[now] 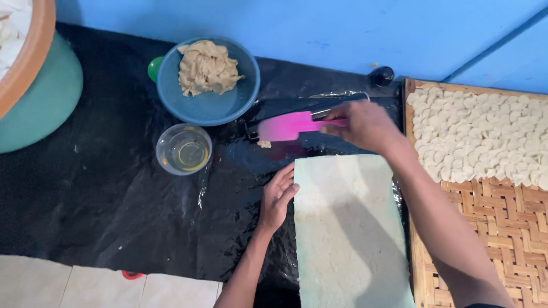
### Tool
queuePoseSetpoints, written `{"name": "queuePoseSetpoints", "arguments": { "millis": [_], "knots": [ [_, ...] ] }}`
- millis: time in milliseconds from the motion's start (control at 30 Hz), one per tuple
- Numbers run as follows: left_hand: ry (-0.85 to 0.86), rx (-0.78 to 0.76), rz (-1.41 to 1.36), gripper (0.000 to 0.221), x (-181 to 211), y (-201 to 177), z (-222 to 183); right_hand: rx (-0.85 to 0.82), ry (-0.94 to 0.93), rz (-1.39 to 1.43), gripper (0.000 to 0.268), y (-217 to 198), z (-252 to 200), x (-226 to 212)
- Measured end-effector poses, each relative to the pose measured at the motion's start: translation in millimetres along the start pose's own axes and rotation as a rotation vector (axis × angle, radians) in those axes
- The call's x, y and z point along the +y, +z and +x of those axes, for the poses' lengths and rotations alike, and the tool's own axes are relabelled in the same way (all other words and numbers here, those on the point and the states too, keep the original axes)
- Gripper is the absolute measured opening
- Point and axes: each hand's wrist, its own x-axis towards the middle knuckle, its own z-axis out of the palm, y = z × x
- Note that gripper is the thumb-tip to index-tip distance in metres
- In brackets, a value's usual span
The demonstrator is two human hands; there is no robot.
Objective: Punching out small circles from a thin sheet of dough using a circular cutter and placing them on a tray.
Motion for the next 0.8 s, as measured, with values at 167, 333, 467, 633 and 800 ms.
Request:
{"name": "queuePoseSetpoints", "arguments": {
  "millis": [167, 333, 467, 633, 800],
  "knots": [
    [-0.019, 0.004, -0.04, 0.061, 3.0, 0.6, 0.7, -0.035, 0.058, -0.195, 0.036, 6.6, -3.1, 12.1],
    [-0.023, 0.003, -0.039, 0.061, 3.6, 1.0, 0.0, 0.031, 0.06, -0.09, 0.036, 32.7, 8.8, 13.1],
    [0.01, -0.015, -0.053, 0.061, 4.6, 0.5, -0.3, -0.092, 0.012, -0.049, 0.038, 58.4, 31.1, 20.4],
    [-0.017, -0.007, -0.045, 0.061, 6.1, 2.3, -0.1, -0.162, -0.172, 0.222, 0.038, 93.8, 45.4, 25.1],
    [-0.004, -0.02, -0.057, 0.06, 6.1, 1.9, 0.1, -0.227, -0.145, 0.667, 0.03, 84.5, 41.9, 25.5]
  ]
}}
